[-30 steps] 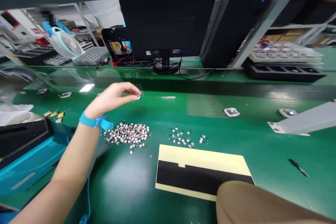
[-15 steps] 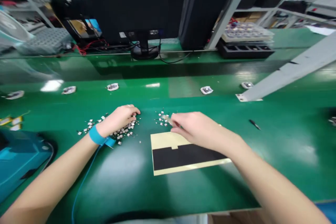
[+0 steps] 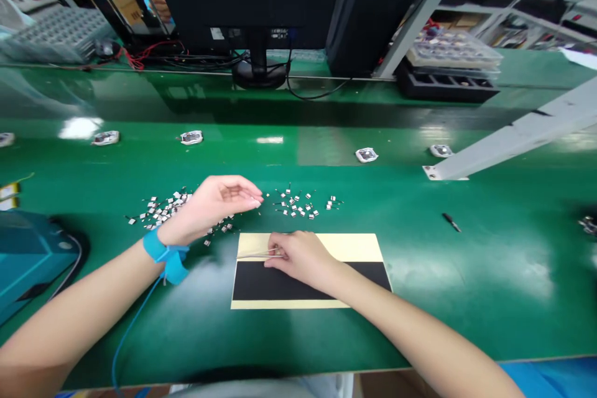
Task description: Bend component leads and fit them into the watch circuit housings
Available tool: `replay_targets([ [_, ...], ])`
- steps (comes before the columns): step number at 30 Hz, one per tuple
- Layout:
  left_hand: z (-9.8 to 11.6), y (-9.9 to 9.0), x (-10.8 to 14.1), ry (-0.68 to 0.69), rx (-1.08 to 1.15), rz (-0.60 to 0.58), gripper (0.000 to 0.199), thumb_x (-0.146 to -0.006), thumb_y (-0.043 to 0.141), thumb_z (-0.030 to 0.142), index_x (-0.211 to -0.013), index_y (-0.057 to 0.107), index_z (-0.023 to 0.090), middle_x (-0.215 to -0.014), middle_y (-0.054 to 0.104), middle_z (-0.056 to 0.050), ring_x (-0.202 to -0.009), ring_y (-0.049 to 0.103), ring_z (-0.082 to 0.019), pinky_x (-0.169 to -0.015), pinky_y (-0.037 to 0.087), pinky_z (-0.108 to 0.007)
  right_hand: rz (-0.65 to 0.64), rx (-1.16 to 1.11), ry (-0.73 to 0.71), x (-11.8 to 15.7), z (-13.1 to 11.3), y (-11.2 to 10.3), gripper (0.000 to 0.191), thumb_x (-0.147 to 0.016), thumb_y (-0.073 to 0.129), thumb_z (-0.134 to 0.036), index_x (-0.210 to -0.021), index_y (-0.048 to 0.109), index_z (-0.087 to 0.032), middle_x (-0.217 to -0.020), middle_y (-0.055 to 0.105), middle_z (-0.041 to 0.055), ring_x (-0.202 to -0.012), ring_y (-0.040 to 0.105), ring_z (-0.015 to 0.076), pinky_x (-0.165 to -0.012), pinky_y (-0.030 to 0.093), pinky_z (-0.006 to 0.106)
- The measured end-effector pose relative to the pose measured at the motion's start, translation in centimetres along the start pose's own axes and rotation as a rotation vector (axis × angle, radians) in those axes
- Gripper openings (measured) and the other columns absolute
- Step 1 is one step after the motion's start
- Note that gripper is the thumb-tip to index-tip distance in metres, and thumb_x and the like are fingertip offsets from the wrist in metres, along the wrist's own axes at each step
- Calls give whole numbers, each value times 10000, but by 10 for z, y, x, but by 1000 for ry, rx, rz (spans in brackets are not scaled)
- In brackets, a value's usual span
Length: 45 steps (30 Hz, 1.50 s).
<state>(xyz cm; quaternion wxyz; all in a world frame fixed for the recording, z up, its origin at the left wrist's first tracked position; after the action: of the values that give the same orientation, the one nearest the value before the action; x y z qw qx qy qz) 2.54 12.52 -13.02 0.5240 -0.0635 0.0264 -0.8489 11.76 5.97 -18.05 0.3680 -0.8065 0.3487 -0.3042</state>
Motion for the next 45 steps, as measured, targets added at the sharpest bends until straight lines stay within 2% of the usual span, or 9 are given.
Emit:
replay_targets([
  [5,-41,23,-2,-68,131,-21,104,-665,643,154,-737,584,109,-721,635,-21,-667,600,-94,-668,490,-228,82,-23,30,-2,-7,3,209,-725,652,-273,-864,519,-192,-546,514,-58,-488,501,107,-478,315,184],
  [10,-54,25,-2,-33,-15,-18,103,-715,586,155,-807,610,117,-800,656,-49,-706,614,-115,-685,499,-243,108,-49,-22,3,-8,5,112,-739,615,-207,-779,514,-183,-497,469,-60,-443,458,105,-467,288,195],
  [15,-45,15,5,74,-290,86,177,-738,485,76,-796,634,150,-810,676,-33,-714,616,-130,-666,486,-252,94,-153,-37,8,-5,0,148,-708,631,-180,-798,513,-182,-469,406,-85,-410,392,78,-449,268,175],
  [18,-36,13,8,167,-364,134,188,-717,475,42,-762,619,154,-775,657,-20,-694,599,-122,-656,476,-249,89,-252,-42,11,-6,-6,231,-655,674,-198,-618,447,-173,-473,379,-87,-409,330,49,-426,251,152],
  [22,-31,13,9,230,-208,153,131,-725,504,69,-788,589,146,-780,586,-25,-679,572,-97,-643,487,-228,217,-365,-1,12,1,-20,404,-715,605,-270,-519,266,-171,-466,240,-84,-430,207,47,-405,204,161],
  [27,-27,24,11,233,56,35,23,-726,572,116,-740,580,132,-772,562,-32,-712,576,-92,-663,508,-208,398,-423,96,10,18,-32,101,-767,523,-243,-731,478,-160,-504,279,-81,-425,233,52,-405,201,176],
  [33,-25,28,11,224,89,-11,26,-721,572,108,-707,586,125,-780,596,-51,-731,596,-105,-674,520,-225,435,-397,67,11,17,-34,131,-798,505,-278,-800,526,-149,-495,278,-79,-412,263,58,-406,240,178],
  [41,-31,32,10,191,-109,-70,210,-774,456,75,-797,650,152,-926,672,-51,-859,629,-134,-700,525,-219,194,-153,-146,19,-9,-29,183,-847,453,-230,-737,576,-151,-491,482,-28,-413,430,92,-443,309,210],
  [45,-32,39,10,233,-408,-128,235,-779,446,81,-820,661,167,-872,685,-21,-803,635,-130,-724,506,-226,48,-30,-236,24,-26,-14,235,-823,388,-80,-894,601,-149,-719,617,40,-624,579,146,-584,425,240],
])
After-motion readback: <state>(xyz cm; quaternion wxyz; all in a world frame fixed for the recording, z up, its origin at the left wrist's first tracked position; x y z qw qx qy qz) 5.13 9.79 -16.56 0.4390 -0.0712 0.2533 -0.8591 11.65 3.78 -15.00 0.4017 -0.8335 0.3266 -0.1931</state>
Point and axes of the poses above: each hand's wrist, its own x-axis away from the middle knuckle, its own y-axis out of the palm, z = x × y, the point moved 9 cm from there along -x, towards the middle knuckle
